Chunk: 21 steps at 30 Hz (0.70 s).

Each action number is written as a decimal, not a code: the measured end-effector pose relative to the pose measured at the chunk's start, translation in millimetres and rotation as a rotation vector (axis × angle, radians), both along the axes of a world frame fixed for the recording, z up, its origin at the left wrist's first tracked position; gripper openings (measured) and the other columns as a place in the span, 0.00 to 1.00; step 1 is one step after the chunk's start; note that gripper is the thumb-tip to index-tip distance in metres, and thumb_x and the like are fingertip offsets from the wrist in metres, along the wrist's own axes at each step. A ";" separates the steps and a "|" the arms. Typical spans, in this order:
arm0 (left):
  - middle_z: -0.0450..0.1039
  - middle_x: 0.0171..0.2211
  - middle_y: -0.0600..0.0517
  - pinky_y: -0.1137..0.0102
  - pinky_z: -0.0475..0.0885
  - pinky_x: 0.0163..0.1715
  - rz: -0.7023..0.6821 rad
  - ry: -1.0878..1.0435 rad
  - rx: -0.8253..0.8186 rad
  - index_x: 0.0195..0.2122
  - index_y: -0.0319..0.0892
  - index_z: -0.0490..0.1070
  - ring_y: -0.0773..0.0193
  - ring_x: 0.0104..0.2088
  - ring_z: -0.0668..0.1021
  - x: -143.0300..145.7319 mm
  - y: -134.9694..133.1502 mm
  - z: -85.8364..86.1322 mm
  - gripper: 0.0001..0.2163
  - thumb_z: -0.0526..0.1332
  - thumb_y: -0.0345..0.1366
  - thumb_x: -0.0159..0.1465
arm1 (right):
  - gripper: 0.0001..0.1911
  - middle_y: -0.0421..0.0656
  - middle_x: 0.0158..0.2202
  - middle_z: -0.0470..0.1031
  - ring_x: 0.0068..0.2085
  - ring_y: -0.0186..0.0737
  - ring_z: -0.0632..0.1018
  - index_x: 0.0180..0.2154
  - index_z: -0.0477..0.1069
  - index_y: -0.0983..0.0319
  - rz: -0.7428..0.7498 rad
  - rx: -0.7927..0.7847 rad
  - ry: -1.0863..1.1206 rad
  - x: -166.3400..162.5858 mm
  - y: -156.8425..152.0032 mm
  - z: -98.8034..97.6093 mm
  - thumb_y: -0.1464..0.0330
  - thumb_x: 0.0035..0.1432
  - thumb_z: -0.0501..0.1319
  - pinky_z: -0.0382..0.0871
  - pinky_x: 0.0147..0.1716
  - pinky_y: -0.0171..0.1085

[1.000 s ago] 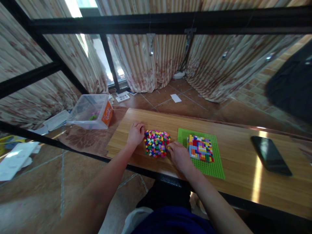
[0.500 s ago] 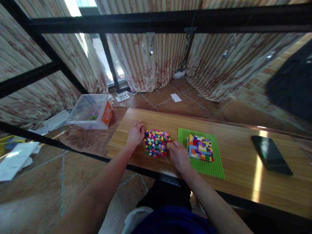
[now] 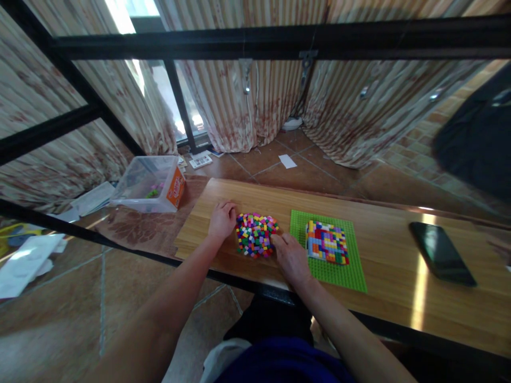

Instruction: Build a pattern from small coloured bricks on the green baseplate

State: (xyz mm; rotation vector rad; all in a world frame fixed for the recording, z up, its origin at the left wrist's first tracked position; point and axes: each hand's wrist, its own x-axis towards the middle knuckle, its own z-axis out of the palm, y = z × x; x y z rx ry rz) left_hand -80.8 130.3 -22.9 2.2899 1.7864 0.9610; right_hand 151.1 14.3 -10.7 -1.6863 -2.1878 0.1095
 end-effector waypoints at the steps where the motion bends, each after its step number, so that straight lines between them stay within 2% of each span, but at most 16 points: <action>1: 0.76 0.42 0.45 0.59 0.72 0.54 0.001 0.002 -0.002 0.39 0.41 0.75 0.54 0.48 0.76 0.1 -0.1 0.3 0.10 0.54 0.28 0.63 | 0.16 0.47 0.39 0.75 0.41 0.42 0.74 0.49 0.74 0.61 -0.005 0.006 0.024 0.0 -0.1 -1.8 0.75 0.65 0.51 0.67 0.44 0.37; 3: 0.76 0.42 0.45 0.59 0.72 0.54 -0.003 0.007 -0.006 0.39 0.41 0.75 0.54 0.48 0.76 0.3 -0.3 0.7 0.10 0.54 0.28 0.64 | 0.18 0.48 0.42 0.75 0.44 0.43 0.74 0.52 0.71 0.63 -0.015 0.011 0.067 0.1 -0.3 -5.0 0.76 0.65 0.50 0.67 0.47 0.39; 6: 0.76 0.42 0.45 0.60 0.71 0.54 -0.007 0.012 -0.011 0.40 0.41 0.75 0.55 0.48 0.76 0.5 -0.5 1.0 0.10 0.54 0.28 0.64 | 0.18 0.49 0.43 0.75 0.45 0.44 0.73 0.50 0.72 0.63 -0.020 -0.007 0.111 0.7 -0.3 -7.9 0.76 0.65 0.49 0.67 0.49 0.41; 11: 0.76 0.44 0.44 0.60 0.71 0.55 -0.007 0.004 -0.021 0.41 0.40 0.75 0.54 0.49 0.76 0.9 -0.7 2.2 0.11 0.54 0.27 0.64 | 0.15 0.49 0.40 0.75 0.42 0.44 0.73 0.41 0.73 0.63 -0.040 -0.051 0.181 1.4 1.8 -7.8 0.76 0.65 0.49 0.67 0.46 0.40; 21: 0.76 0.44 0.45 0.60 0.71 0.55 0.004 -0.007 -0.032 0.40 0.41 0.75 0.54 0.49 0.76 0.9 -0.8 1.4 0.11 0.54 0.28 0.63 | 0.13 0.46 0.38 0.76 0.39 0.40 0.74 0.39 0.74 0.61 -0.024 0.007 0.257 1.3 3.3 -7.6 0.70 0.68 0.50 0.67 0.41 0.36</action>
